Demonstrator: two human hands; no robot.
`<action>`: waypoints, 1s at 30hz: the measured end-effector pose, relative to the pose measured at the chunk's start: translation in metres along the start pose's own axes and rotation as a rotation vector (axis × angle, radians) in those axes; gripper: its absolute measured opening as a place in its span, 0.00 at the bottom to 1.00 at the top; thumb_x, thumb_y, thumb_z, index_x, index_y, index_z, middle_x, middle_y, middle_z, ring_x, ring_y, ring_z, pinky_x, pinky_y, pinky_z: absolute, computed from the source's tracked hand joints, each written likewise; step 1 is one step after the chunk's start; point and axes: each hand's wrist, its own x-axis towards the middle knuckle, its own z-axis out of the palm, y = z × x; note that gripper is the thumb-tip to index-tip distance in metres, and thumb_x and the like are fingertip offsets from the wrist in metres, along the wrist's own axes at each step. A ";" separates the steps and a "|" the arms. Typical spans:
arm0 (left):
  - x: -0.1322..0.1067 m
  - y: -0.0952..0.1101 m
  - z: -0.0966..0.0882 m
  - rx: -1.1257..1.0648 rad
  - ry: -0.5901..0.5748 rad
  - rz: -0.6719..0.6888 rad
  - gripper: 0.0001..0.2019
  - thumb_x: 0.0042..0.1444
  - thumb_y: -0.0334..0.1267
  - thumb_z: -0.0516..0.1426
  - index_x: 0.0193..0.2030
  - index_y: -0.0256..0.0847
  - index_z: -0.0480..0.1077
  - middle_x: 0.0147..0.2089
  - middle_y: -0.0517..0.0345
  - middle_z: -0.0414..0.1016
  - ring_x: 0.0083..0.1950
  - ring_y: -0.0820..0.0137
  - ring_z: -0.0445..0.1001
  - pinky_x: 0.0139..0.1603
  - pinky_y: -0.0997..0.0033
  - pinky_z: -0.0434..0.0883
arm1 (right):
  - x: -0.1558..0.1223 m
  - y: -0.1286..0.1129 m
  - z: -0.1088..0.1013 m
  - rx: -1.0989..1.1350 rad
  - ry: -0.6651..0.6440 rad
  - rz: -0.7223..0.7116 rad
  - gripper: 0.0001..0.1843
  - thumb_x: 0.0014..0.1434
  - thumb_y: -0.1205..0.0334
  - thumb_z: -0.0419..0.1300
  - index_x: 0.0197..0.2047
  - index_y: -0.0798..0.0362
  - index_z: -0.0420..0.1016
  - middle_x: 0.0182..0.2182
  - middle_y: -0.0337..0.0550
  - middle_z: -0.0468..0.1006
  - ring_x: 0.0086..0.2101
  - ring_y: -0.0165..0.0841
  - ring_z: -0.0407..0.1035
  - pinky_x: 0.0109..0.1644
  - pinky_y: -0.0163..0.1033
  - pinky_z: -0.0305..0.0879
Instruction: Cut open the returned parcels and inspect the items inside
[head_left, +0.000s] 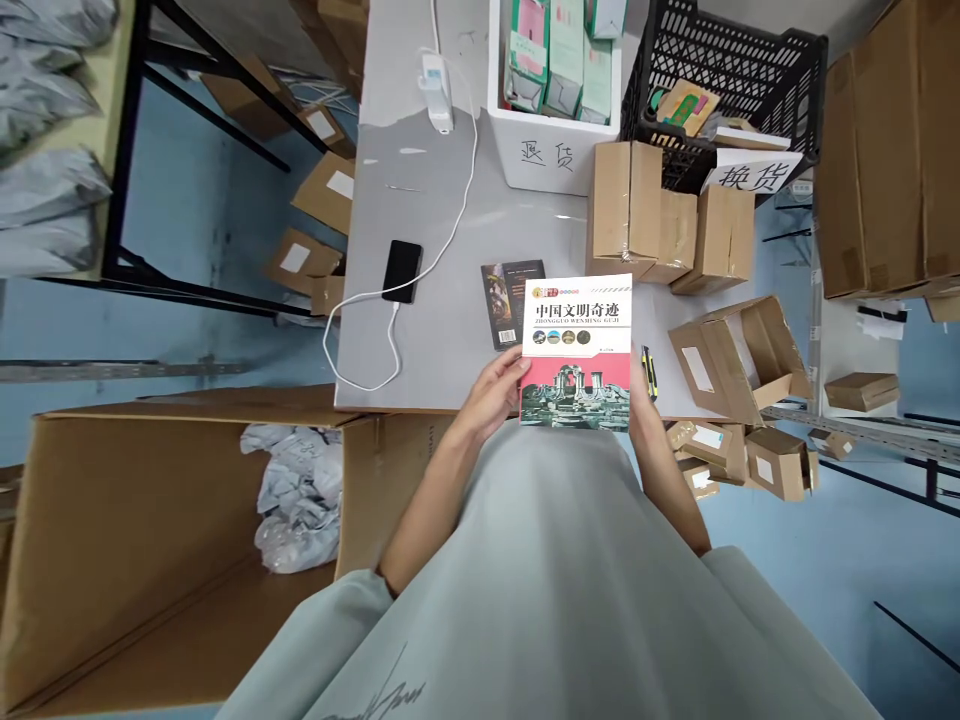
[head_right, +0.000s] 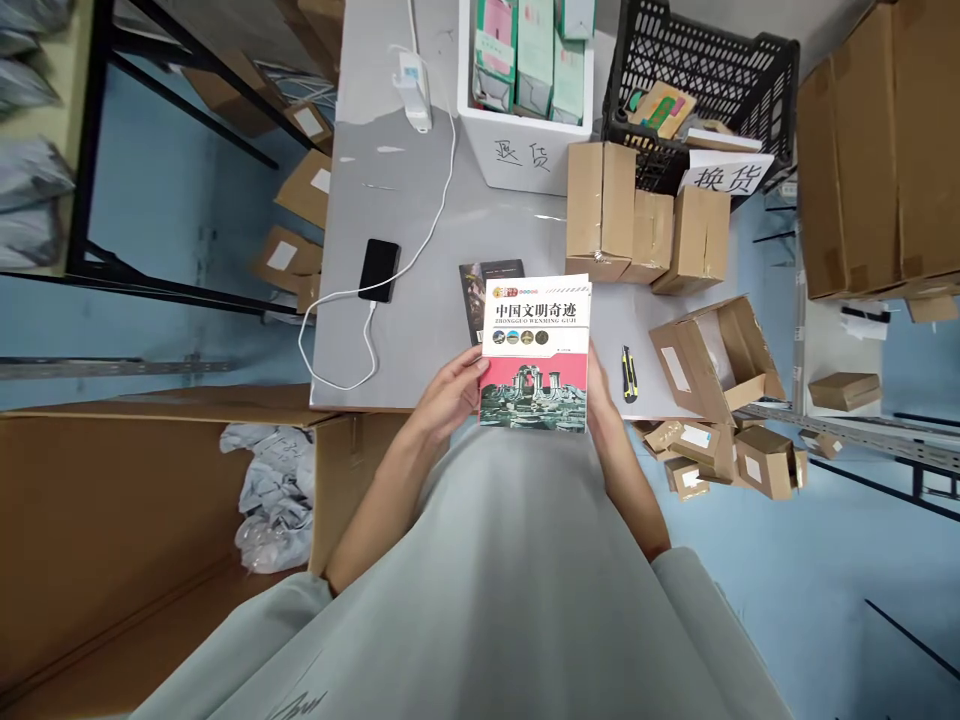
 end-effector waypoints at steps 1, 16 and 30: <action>-0.002 0.003 -0.003 -0.002 0.021 0.012 0.38 0.59 0.67 0.73 0.68 0.46 0.81 0.60 0.43 0.90 0.61 0.44 0.88 0.58 0.45 0.88 | 0.006 -0.001 -0.005 0.035 0.009 0.010 0.51 0.69 0.11 0.48 0.70 0.41 0.81 0.56 0.47 0.91 0.66 0.55 0.81 0.67 0.62 0.85; -0.002 0.022 -0.012 0.112 0.056 0.129 0.32 0.63 0.64 0.71 0.65 0.47 0.80 0.62 0.47 0.88 0.65 0.45 0.86 0.58 0.48 0.87 | 0.010 -0.004 -0.018 0.119 -0.004 -0.045 0.34 0.70 0.30 0.66 0.66 0.45 0.84 0.61 0.50 0.89 0.67 0.52 0.80 0.66 0.59 0.85; -0.017 0.032 0.005 0.042 -0.116 0.149 0.29 0.68 0.66 0.68 0.62 0.47 0.84 0.66 0.43 0.86 0.71 0.42 0.83 0.65 0.41 0.85 | 0.037 0.039 0.020 0.254 0.003 0.119 0.38 0.71 0.21 0.59 0.56 0.49 0.82 0.46 0.51 0.92 0.48 0.47 0.87 0.55 0.54 0.88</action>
